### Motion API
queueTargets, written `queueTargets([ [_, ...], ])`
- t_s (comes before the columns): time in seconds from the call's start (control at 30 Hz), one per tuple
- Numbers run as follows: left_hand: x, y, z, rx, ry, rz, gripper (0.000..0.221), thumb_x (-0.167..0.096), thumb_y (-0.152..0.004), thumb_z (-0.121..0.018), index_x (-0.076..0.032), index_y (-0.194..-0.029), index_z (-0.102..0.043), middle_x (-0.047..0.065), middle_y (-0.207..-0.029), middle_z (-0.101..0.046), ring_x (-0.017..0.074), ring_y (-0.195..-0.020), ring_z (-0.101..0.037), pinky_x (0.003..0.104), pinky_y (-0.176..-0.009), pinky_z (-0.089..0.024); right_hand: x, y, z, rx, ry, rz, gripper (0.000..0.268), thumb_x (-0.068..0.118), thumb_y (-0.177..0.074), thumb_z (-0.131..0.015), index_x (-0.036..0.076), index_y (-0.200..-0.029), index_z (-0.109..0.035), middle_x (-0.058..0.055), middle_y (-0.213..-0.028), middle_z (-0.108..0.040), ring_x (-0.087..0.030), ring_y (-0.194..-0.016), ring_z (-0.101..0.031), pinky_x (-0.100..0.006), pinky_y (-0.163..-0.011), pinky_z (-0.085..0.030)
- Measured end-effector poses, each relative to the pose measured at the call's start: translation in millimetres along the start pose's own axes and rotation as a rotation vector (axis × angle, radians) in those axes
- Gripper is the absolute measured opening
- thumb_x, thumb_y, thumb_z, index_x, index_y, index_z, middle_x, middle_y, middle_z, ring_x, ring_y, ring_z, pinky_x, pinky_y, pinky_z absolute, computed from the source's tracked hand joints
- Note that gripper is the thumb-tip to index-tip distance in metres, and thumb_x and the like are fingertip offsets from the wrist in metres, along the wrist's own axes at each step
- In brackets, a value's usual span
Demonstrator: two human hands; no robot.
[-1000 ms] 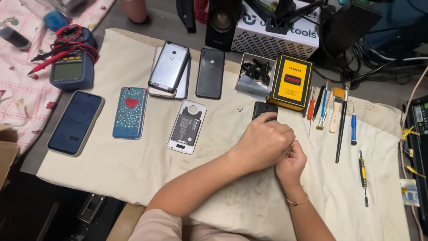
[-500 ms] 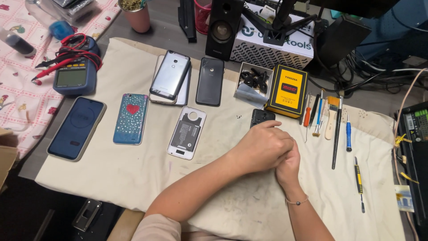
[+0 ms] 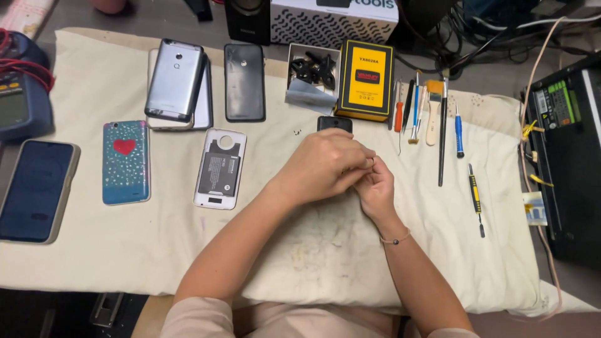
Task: Disassembling a mobile phone by removing internal screws with a precision screwdriver.
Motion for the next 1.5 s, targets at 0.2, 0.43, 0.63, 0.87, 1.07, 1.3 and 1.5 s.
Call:
queueTargets([
  [0.2,6.0,0.7,8.6,-0.063,0.090,0.027,0.007,-0.013,-0.082,-0.080,-0.012,-0.080,-0.073,0.004,-0.088,-0.077,0.0247,-0.088,-0.075,0.044,-0.097,-0.056,-9.1,-3.7,8.1,0.034,-0.010,-0.090,0.024,0.014,-0.105,-0.053,-0.005,-0.113,-0.066,-0.015,-0.104,-0.072,-0.017,-0.102,-0.066,-0.038,-0.093,-0.056],
  [0.43,6.0,2.3,7.3,-0.096,-0.004,-0.018,0.002,-0.015,-0.086,-0.079,-0.015,-0.087,-0.077,0.001,-0.096,-0.072,0.0232,-0.098,-0.070,0.044,-0.101,-0.052,10.0,-3.5,10.3,0.048,0.236,-0.051,0.011,-0.004,-0.096,-0.068,-0.004,-0.105,-0.063,-0.014,-0.099,-0.070,-0.016,-0.099,-0.063,-0.036,-0.089,-0.056],
  [0.63,2.5,4.6,-1.7,-0.089,-0.063,-0.053,0.001,-0.015,-0.087,-0.078,-0.015,-0.087,-0.078,0.000,-0.090,-0.070,0.0193,-0.094,-0.068,0.043,-0.105,-0.048,16.3,-2.2,2.5,0.110,0.297,-0.012,0.021,0.005,-0.096,-0.069,-0.006,-0.114,-0.069,-0.015,-0.104,-0.062,-0.022,-0.106,-0.064,-0.043,-0.095,-0.054],
  [0.87,4.9,4.8,0.3,-0.083,-0.123,-0.043,0.004,-0.013,-0.085,-0.079,-0.016,-0.087,-0.078,-0.002,-0.086,-0.068,0.0169,-0.091,-0.067,0.042,-0.107,-0.047,-5.0,2.8,13.3,0.074,0.165,-0.079,0.011,-0.004,-0.100,-0.058,-0.004,-0.110,-0.058,-0.012,-0.096,-0.067,-0.018,-0.096,-0.066,-0.036,-0.089,-0.055],
  [1.07,-3.0,4.4,-2.6,-0.084,-0.094,-0.042,0.000,-0.015,-0.087,-0.078,-0.015,-0.086,-0.078,-0.001,-0.082,-0.067,0.0166,-0.086,-0.068,0.042,-0.107,-0.048,1.1,-3.8,6.4,0.081,0.155,-0.028,0.019,0.000,-0.090,-0.075,0.000,-0.101,-0.060,-0.010,-0.091,-0.067,-0.016,-0.093,-0.066,-0.037,-0.086,-0.056],
  [1.3,-8.0,1.1,4.5,-0.071,-0.072,0.003,0.003,-0.008,-0.083,-0.078,-0.008,-0.081,-0.076,0.005,-0.076,-0.068,0.0203,-0.081,-0.070,0.042,-0.108,-0.051,4.3,-2.1,3.3,0.042,0.141,-0.055,0.014,0.005,-0.101,-0.057,0.000,-0.114,-0.058,-0.008,-0.096,-0.067,-0.016,-0.094,-0.063,-0.041,-0.093,-0.055],
  [1.5,-3.4,7.4,-8.7,-0.152,-0.192,0.102,0.008,-0.015,-0.080,-0.082,-0.008,-0.081,-0.076,0.005,-0.078,-0.069,0.0193,-0.082,-0.071,0.041,-0.107,-0.051,27.3,8.1,-5.0,-0.055,0.516,0.001,0.013,0.008,-0.090,-0.078,0.000,-0.100,-0.073,-0.012,-0.097,-0.070,-0.023,-0.094,-0.071,-0.040,-0.087,-0.058],
])
Point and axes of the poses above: each hand's wrist, its own y-axis away from the middle knuckle, its own z-axis out of the back of the hand, x = y × z, the point moved 6 cm from there along -y, towards the middle knuckle
